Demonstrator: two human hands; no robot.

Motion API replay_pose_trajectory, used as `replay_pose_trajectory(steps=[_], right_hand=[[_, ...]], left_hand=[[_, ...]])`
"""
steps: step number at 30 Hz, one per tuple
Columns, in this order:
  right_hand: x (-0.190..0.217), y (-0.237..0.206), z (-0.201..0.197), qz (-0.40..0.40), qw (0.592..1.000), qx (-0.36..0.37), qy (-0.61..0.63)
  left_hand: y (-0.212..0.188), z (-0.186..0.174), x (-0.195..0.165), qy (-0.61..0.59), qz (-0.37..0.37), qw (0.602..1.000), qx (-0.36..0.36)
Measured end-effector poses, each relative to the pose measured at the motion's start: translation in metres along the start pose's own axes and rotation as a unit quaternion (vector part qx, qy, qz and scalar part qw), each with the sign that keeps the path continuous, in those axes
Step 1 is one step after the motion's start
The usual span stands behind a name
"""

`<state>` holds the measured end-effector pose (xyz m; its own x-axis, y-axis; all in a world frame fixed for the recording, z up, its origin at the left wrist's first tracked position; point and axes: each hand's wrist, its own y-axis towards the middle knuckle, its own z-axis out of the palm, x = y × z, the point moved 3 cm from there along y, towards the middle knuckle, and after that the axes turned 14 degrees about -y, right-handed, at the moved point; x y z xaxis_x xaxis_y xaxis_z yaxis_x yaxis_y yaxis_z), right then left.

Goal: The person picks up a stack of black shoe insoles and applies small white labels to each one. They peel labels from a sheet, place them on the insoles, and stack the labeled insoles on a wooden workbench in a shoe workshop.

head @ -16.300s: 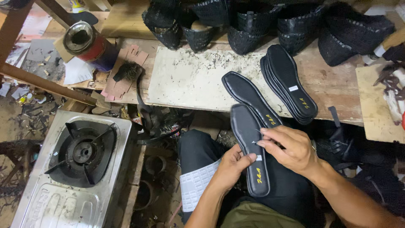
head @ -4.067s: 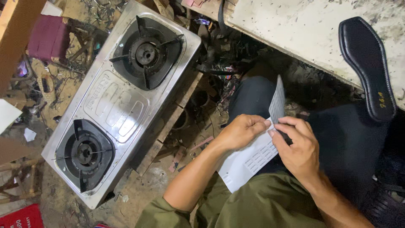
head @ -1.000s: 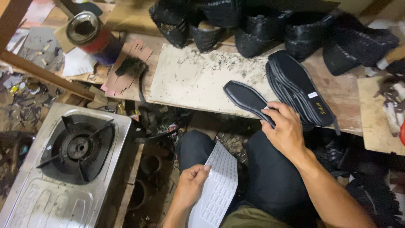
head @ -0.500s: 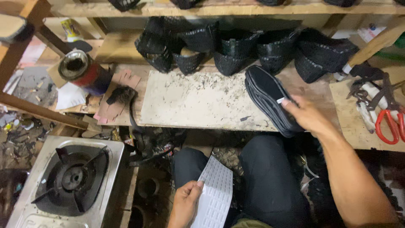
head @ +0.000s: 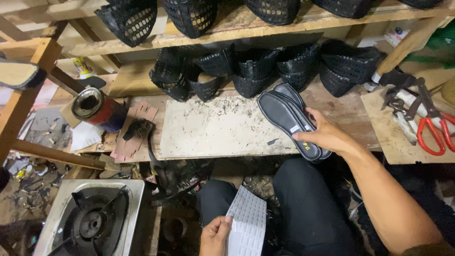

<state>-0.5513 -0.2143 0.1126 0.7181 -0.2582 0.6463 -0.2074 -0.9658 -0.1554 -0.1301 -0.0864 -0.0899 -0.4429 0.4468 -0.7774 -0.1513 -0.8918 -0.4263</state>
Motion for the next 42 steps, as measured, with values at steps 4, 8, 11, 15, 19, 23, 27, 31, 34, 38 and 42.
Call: replay_pose_trajectory(steps=[4, 8, 11, 15, 19, 23, 27, 31, 34, 38, 42], right_hand=[[0.010, -0.010, 0.002, 0.080, 0.997, -0.002, 0.014], [0.039, -0.024, 0.003, 0.023, 0.999, -0.009, -0.035], [0.060, -0.036, -0.002, -0.037, 0.995, -0.036, -0.090], [0.080, -0.045, -0.003, -0.049, 0.957, -0.083, -0.274], [0.090, -0.038, 0.010, -0.026, 0.920, -0.040, -0.390], [0.085, -0.030, 0.012, -0.025, 0.944, -0.041, -0.325], [0.073, -0.033, 0.008, -0.077, 0.980, -0.136, -0.120], [0.071, -0.041, 0.004, -0.184, 0.948, -0.257, -0.016], [0.070, -0.033, 0.002, -0.118, 0.974, -0.178, -0.069], [0.066, -0.025, -0.003, 0.011, 0.981, -0.049, -0.187], [0.071, -0.019, -0.001, -0.015, 0.939, -0.057, -0.339]], left_hand=[[0.001, 0.003, 0.000, -0.017, -0.007, 1.000, 0.000], [0.001, 0.004, 0.001, -0.045, -0.008, 0.999, -0.005], [0.002, 0.004, 0.002, -0.032, -0.004, 0.999, -0.018], [0.005, 0.004, 0.002, -0.045, -0.010, 0.999, -0.028], [0.006, 0.006, -0.002, -0.032, 0.005, 0.999, -0.004], [0.004, 0.004, -0.003, 0.035, -0.020, 0.998, -0.046], [0.006, 0.007, -0.002, -0.005, 0.007, 0.999, -0.037], [0.012, 0.010, -0.001, 0.004, 0.036, 0.999, -0.013], [0.012, 0.010, 0.000, 0.007, 0.045, 0.999, -0.026], [0.010, 0.014, -0.002, 0.009, 0.035, 0.999, -0.030], [0.010, 0.020, -0.005, -0.005, 0.001, 0.998, -0.056]])
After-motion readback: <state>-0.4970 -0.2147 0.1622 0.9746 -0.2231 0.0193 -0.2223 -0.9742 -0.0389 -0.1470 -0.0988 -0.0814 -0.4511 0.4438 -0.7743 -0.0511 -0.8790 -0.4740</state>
